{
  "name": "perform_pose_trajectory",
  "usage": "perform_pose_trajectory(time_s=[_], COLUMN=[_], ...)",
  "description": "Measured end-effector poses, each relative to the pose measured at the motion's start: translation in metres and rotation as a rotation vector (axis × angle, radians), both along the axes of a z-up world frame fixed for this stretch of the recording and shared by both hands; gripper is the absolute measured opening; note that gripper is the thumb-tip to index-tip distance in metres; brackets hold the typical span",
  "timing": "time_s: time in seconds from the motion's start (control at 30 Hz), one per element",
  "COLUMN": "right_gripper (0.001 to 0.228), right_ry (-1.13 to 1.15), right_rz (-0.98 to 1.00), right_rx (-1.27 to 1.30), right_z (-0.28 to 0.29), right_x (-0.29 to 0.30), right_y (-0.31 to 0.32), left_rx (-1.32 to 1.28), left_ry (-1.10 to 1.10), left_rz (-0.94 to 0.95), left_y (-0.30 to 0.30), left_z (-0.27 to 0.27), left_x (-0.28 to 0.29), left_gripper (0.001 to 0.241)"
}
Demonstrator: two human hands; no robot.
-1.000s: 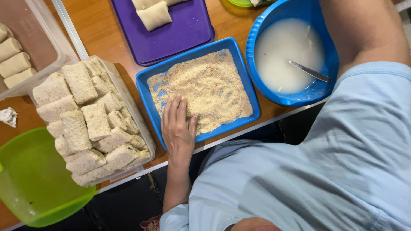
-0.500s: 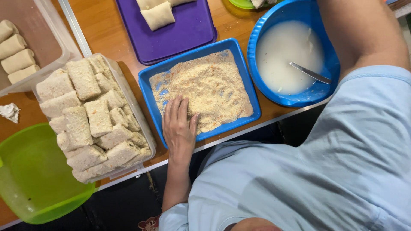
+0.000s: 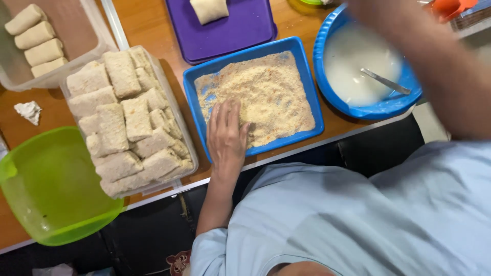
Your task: Breading pastries by dipping them in a liquid wash and then coating them with breadcrumbs.
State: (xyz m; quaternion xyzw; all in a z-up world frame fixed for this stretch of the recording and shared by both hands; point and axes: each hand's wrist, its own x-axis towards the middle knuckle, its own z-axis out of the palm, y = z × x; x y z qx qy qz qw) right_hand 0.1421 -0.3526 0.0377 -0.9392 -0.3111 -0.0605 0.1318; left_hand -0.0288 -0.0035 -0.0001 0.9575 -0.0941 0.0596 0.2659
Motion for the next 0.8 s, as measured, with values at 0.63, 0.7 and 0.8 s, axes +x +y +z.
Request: perform_pose_trajectory(time_s=[0.63,0.7,0.8], right_gripper=[0.069,0.072,0.089], right_ry=[0.044,0.076,0.226], right_rz=[0.164,0.222,0.286], right_rx=[0.424,0.521,0.419], right_z=[-0.022,-0.022,-0.023], right_x=[-0.144,-0.147,-0.154], right_y=[0.178,0.180,0.180], left_rx=[-1.510,-1.603,-1.808], left_ry=[0.325,0.362,0.477], left_rz=[-0.154,-0.125,-0.110], left_y=[-0.007,-0.012,-0.016], left_z=[-0.026,-0.013,0.007], left_x=[-0.004,-0.004,-0.005], left_gripper=[0.077,0.085,0.097])
